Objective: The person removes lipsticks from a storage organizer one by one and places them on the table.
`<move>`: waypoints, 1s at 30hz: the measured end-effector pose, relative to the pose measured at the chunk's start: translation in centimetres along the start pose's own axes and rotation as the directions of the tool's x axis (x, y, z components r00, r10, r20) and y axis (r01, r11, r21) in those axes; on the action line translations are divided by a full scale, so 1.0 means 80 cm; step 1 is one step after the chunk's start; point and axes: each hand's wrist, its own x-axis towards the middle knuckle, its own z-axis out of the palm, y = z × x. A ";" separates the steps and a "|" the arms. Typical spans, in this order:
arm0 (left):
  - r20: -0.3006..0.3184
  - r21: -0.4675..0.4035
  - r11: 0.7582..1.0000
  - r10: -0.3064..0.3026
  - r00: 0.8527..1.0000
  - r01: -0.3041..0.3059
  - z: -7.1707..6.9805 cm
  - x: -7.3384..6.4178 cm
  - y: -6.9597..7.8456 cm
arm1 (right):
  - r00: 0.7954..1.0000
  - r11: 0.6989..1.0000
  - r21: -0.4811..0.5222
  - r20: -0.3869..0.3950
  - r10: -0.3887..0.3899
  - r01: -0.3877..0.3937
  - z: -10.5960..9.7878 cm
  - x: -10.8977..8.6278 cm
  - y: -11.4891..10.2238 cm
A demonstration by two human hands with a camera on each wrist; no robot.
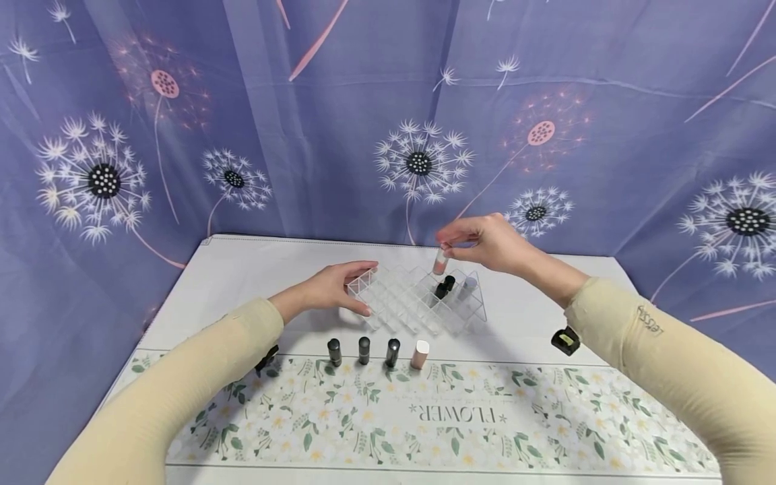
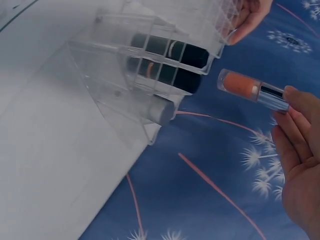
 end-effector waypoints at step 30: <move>-0.001 0.017 1.000 0.002 1.000 -0.002 0.000 -0.001 -0.001 | 0.993 0.993 0.021 0.005 -0.116 0.116 0.017 -0.081 -0.034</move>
